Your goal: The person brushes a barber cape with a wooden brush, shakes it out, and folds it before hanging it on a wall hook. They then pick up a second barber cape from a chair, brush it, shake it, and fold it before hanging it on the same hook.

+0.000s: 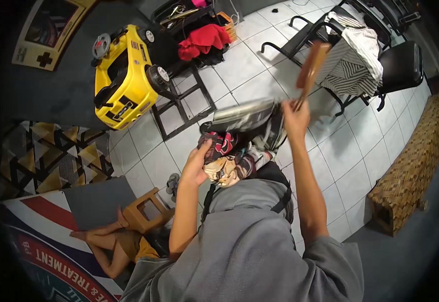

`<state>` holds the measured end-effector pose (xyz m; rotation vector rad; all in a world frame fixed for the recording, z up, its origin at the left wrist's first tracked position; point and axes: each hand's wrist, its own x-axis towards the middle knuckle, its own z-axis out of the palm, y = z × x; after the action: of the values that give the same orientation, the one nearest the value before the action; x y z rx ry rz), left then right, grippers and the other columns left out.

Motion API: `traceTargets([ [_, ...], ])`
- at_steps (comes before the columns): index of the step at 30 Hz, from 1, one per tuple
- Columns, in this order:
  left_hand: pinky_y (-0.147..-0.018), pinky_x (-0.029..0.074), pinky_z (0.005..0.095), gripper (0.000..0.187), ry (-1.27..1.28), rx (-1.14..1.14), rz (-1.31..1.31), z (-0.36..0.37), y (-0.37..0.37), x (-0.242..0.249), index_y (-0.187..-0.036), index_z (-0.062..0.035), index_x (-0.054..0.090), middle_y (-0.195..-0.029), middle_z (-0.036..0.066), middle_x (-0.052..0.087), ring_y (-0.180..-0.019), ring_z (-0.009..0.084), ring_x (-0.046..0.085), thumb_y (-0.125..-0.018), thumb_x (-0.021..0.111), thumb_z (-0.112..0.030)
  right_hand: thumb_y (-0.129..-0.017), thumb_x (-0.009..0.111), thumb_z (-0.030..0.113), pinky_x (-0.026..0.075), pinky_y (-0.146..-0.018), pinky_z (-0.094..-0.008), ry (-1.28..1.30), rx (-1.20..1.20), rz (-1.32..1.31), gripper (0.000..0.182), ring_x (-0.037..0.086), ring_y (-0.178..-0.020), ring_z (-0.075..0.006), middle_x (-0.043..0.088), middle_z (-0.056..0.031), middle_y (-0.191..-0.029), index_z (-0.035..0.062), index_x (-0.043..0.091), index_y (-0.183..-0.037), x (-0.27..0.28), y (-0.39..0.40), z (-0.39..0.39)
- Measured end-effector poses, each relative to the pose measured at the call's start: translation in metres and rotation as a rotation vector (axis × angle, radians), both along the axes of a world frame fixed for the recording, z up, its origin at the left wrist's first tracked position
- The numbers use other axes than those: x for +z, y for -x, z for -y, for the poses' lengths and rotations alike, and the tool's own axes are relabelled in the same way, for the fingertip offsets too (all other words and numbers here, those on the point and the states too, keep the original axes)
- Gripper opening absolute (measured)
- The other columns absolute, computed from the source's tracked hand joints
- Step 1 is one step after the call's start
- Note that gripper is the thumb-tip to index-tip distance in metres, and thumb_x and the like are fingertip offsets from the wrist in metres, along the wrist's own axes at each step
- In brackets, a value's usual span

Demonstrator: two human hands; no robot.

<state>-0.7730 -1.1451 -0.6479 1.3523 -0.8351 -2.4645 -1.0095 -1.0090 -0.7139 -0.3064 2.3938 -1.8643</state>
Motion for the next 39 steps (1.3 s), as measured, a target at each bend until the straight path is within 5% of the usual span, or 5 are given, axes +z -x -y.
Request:
traceTargets([
  [4,-0.077,0.051,0.0343,0.027,0.092,0.042,-0.060,0.002,0.014,0.010,-0.105,0.0023,0.053,-0.098,0.012,0.061,-0.086,0.0201,0.061,-0.092,0.049,-0.021,-0.090,0.050,0.009,0.050,-0.061,-0.0236,0.308,0.025,0.054,0.011,0.057,-0.072,-0.0129,0.058,-0.0100,-0.088,-0.0006,0.045,-0.094,0.054,0.038,0.015],
  [14,-0.075,0.050,0.0304,0.021,0.394,0.050,-0.147,0.010,0.049,0.046,-0.104,0.0013,0.053,-0.094,0.008,0.060,-0.082,0.0150,0.058,-0.094,0.043,-0.014,-0.095,0.036,0.029,0.033,-0.047,-0.0277,0.105,0.447,0.387,0.032,0.039,-0.050,-0.0091,0.041,-0.0008,-0.056,0.0025,0.048,-0.081,0.046,-0.095,0.007],
  [18,-0.069,0.050,0.0274,0.020,0.382,0.019,-0.343,0.009,0.071,0.119,-0.101,0.0006,0.054,-0.089,0.006,0.059,-0.074,0.0121,0.057,-0.094,0.046,-0.016,-0.095,0.038,0.020,0.037,-0.050,-0.0375,0.196,0.483,-0.009,0.023,0.048,-0.051,-0.0289,0.050,-0.0167,-0.059,0.0008,0.047,-0.085,0.037,-0.135,0.025],
  [30,-0.075,0.049,0.0281,0.020,0.681,0.220,-0.302,0.030,-0.003,0.189,-0.103,-0.0003,0.054,-0.095,0.008,0.061,-0.084,0.0133,0.060,-0.091,0.052,-0.016,-0.093,0.031,0.035,0.045,-0.076,-0.0484,-1.144,0.797,0.200,0.046,0.058,-0.088,-0.0409,0.060,-0.0265,-0.092,-0.0007,0.060,-0.087,-0.164,-0.060,-0.101],
  [39,-0.087,0.044,0.0301,0.027,0.595,0.097,-0.472,0.019,0.020,0.170,-0.116,0.0026,0.047,-0.111,0.010,0.056,-0.100,0.0158,0.056,-0.091,0.048,-0.007,-0.095,0.034,0.023,0.041,-0.049,-0.0357,0.242,0.494,0.154,0.026,0.049,-0.049,-0.0222,0.047,-0.0126,-0.059,-0.0006,0.046,-0.093,0.082,-0.125,0.009],
])
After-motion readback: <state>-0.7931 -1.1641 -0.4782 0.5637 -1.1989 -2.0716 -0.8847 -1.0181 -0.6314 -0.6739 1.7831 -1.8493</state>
